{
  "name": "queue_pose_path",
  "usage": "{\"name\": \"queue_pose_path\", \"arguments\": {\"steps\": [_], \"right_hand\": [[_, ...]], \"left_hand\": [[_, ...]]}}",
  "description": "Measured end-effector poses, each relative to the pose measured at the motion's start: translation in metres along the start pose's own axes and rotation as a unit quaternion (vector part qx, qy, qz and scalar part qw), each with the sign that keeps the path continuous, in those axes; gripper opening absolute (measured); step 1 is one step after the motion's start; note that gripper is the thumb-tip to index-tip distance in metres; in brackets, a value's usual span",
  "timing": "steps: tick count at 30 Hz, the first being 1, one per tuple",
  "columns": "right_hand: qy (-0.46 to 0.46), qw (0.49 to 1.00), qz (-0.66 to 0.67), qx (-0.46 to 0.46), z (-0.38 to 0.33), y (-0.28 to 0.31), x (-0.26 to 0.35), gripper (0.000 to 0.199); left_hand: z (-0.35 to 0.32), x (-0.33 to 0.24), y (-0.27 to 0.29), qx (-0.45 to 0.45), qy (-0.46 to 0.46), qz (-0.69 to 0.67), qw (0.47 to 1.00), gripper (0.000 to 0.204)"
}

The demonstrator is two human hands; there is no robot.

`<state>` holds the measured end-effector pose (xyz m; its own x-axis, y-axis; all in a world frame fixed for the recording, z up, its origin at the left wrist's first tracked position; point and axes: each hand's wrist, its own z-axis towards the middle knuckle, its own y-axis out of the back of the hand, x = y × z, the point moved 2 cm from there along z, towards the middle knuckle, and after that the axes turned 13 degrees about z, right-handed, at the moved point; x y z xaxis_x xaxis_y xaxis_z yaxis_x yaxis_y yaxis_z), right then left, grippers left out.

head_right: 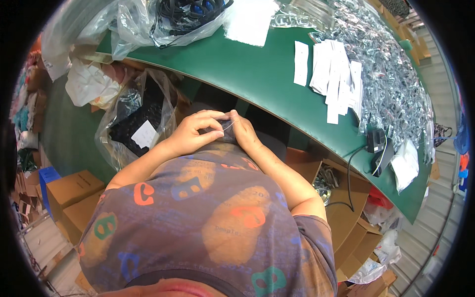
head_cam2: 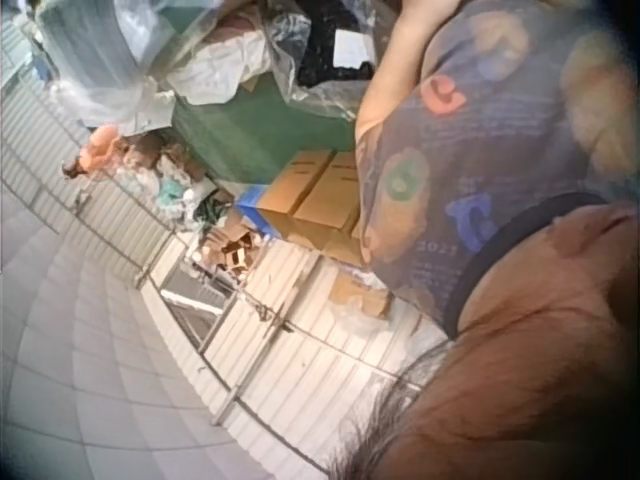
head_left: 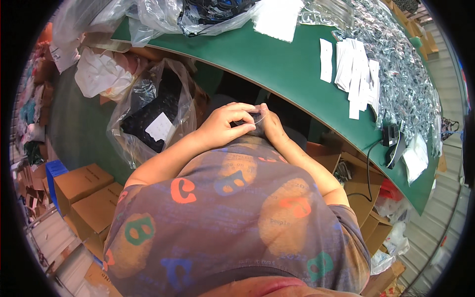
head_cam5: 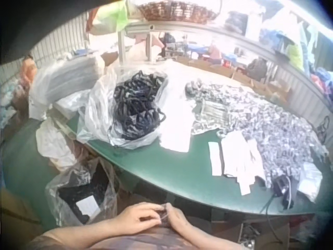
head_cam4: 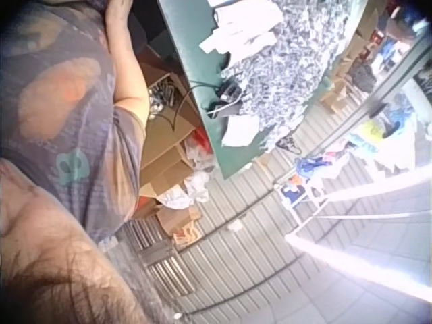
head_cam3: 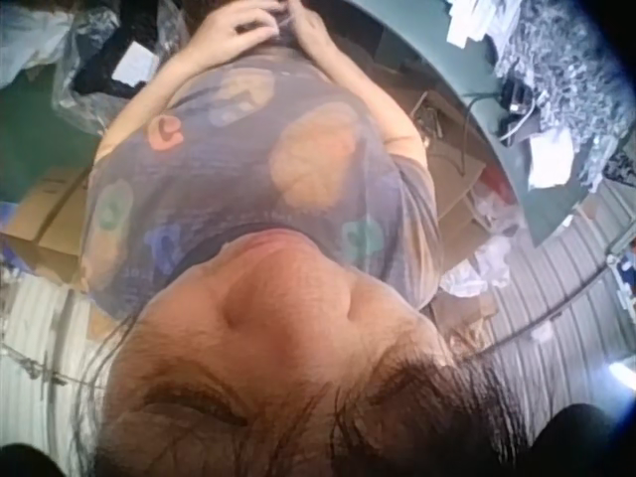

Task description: Packaging swimming goggles into plastic bags and sealing them at a workbench.

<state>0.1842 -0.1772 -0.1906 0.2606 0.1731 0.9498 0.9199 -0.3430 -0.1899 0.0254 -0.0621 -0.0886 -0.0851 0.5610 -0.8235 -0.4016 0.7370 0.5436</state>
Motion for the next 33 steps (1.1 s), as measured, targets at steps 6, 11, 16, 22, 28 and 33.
{"name": "queue_pose_path", "arguments": {"steps": [6, 11, 16, 22, 28, 33], "right_hand": [[0.005, 0.998, 0.044, 0.041, -0.009, 0.005, -0.003, 0.061], [0.063, 0.983, 0.170, -0.034, -0.024, 0.016, 0.014, 0.050], [0.149, 0.986, -0.005, -0.068, -0.038, 0.019, 0.048, 0.023], [0.183, 0.976, -0.072, -0.089, -0.040, 0.019, 0.063, 0.016], [0.205, 0.973, -0.098, -0.044, -0.047, 0.013, 0.079, 0.012], [0.211, 0.973, -0.089, 0.001, -0.051, 0.005, 0.087, 0.009]], "left_hand": [[0.004, 0.014, -0.013, 0.030, 0.145, -0.152, 0.977, 0.010], [0.014, 0.012, -0.010, 0.013, 0.060, -0.044, 0.997, 0.013], [0.024, 0.010, -0.011, 0.022, 0.044, -0.039, 0.998, 0.014], [0.031, 0.009, -0.009, 0.059, 0.049, -0.025, 0.997, 0.015], [0.028, 0.011, 0.008, 0.119, -0.012, -0.001, 0.993, 0.018], [0.021, -0.002, 0.031, 0.148, -0.054, 0.064, 0.985, 0.015]]}}
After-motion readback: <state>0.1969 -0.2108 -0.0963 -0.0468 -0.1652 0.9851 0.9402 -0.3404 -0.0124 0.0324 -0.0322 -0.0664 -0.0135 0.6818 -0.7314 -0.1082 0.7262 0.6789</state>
